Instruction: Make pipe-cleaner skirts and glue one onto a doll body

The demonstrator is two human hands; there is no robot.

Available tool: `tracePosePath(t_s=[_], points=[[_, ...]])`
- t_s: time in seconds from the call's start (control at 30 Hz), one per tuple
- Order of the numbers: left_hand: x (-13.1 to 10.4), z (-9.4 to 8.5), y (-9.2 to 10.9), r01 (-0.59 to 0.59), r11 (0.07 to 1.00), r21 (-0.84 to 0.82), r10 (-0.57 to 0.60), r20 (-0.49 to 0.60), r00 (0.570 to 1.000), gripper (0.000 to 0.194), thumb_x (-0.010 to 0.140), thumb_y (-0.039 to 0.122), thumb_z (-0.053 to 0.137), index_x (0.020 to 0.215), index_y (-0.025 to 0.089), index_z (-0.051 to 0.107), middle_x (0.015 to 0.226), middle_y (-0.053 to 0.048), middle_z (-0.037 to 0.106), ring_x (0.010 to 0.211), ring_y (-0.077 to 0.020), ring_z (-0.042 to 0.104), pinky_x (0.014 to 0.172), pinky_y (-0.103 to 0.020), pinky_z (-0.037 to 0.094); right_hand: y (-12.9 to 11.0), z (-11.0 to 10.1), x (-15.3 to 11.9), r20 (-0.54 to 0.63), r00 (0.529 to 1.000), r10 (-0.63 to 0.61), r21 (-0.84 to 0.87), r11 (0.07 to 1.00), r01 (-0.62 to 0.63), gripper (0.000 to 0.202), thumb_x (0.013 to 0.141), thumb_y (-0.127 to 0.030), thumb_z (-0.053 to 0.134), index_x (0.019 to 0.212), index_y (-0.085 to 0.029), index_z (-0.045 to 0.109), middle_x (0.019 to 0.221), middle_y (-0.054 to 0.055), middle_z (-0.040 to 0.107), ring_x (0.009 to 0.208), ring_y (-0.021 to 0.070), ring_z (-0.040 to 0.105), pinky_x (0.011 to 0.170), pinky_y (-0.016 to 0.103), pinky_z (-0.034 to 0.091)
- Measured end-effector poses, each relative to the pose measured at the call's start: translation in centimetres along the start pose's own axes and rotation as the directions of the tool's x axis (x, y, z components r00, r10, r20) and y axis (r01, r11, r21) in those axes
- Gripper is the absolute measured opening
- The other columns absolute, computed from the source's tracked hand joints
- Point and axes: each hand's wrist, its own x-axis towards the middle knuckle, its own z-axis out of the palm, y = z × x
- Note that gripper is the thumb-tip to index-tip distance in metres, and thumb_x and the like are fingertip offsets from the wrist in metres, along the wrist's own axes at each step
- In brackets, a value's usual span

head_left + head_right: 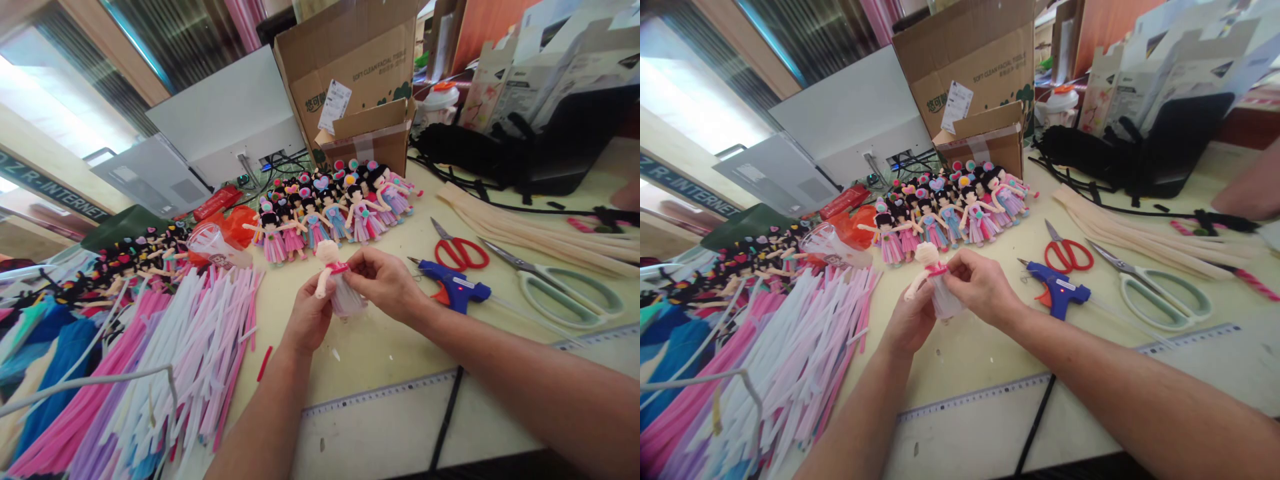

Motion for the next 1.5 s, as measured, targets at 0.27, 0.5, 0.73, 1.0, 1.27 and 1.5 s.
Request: tracePosePath(t_s=[0.27, 0.5, 0.73, 1.0, 1.27, 1.5], points=[[-0.3, 0.7, 0.0, 0.036, 0.998, -0.045, -0.040, -0.082, 0.996, 0.034, 0.061, 0.035, 0.081, 0.086, 0.015, 0.069, 0.074, -0.002, 0.068, 0.065, -0.0125, 0.060, 0.059, -0.022, 0.047, -0.3, 0.1, -0.1, -0.008, 1.000, -0.004, -0.033, 0.999, 0.004, 0.008, 0.074, -0.025, 0.060, 0.071, -0.020, 0.055, 0.062, -0.003, 0.058, 0.055, 0.0103, 0.051, 0.052, 0.022, 0.041], [-0.1, 0.9, 0.6, -0.001, 1.000, -0.004, 0.000, -0.124, 0.992, 0.030, 0.058, 0.032, 0.081, 0.081, 0.014, 0.070, 0.073, -0.001, 0.069, 0.063, -0.0110, 0.060, 0.054, -0.018, 0.046, 0.4, 0.3, 0.0, 0.073, 0.995, -0.062, -0.027, 0.998, 0.064, 0.010, 0.078, -0.027, 0.061, 0.078, -0.020, 0.055, 0.065, -0.004, 0.058, 0.056, 0.0094, 0.051, 0.051, 0.021, 0.040], [0.2, 0.3, 1.9, -0.021, 0.999, 0.031, 0.027, -0.192, 0.981, 0.035, 0.056, 0.034, 0.082, 0.082, 0.015, 0.070, 0.072, -0.002, 0.071, 0.062, -0.0143, 0.063, 0.056, -0.023, 0.052, -1.0, -1.4, 0.8, 0.054, 0.982, -0.179, -0.138, 0.973, 0.185, 0.013, 0.085, -0.029, 0.054, 0.089, -0.018, 0.059, 0.074, -0.001, 0.061, 0.062, 0.0101, 0.053, 0.059, 0.023, 0.043], [0.0, -0.1, 3.2, -0.116, 0.989, 0.090, 0.131, -0.183, 0.974, 0.037, 0.060, 0.037, 0.077, 0.088, 0.014, 0.067, 0.079, -0.004, 0.072, 0.066, -0.0170, 0.066, 0.054, -0.024, 0.052, -4.6, -9.4, 0.7, -0.006, 0.996, -0.091, -0.353, 0.932, 0.083, 0.013, 0.082, -0.029, 0.055, 0.081, -0.018, 0.062, 0.067, -0.002, 0.060, 0.058, 0.0109, 0.055, 0.055, 0.024, 0.043], [-0.5, 0.9, 3.3, -0.178, 0.979, 0.096, 0.188, -0.107, 0.976, 0.037, 0.061, 0.039, 0.077, 0.087, 0.014, 0.068, 0.078, -0.004, 0.072, 0.070, -0.0190, 0.067, 0.057, -0.025, 0.053, -2.8, -13.6, -8.6, 0.072, 0.932, 0.355, -0.786, 0.595, -0.166, 0.020, 0.087, -0.038, 0.053, 0.078, -0.023, 0.063, 0.060, -0.002, 0.061, 0.052, 0.0138, 0.055, 0.053, 0.026, 0.037], [-1.4, 2.3, 4.3, -0.158, 0.984, 0.086, 0.162, -0.041, 0.986, 0.037, 0.060, 0.035, 0.078, 0.088, 0.013, 0.067, 0.076, -0.003, 0.070, 0.065, -0.0160, 0.065, 0.054, -0.023, 0.051, -1.2, -10.9, -10.0, 0.050, 0.951, 0.304, -0.890, 0.446, -0.096, 0.032, 0.092, -0.040, 0.044, 0.117, -0.027, 0.059, 0.106, 0.008, 0.061, 0.090, 0.0221, 0.060, 0.071, 0.031, 0.044]])
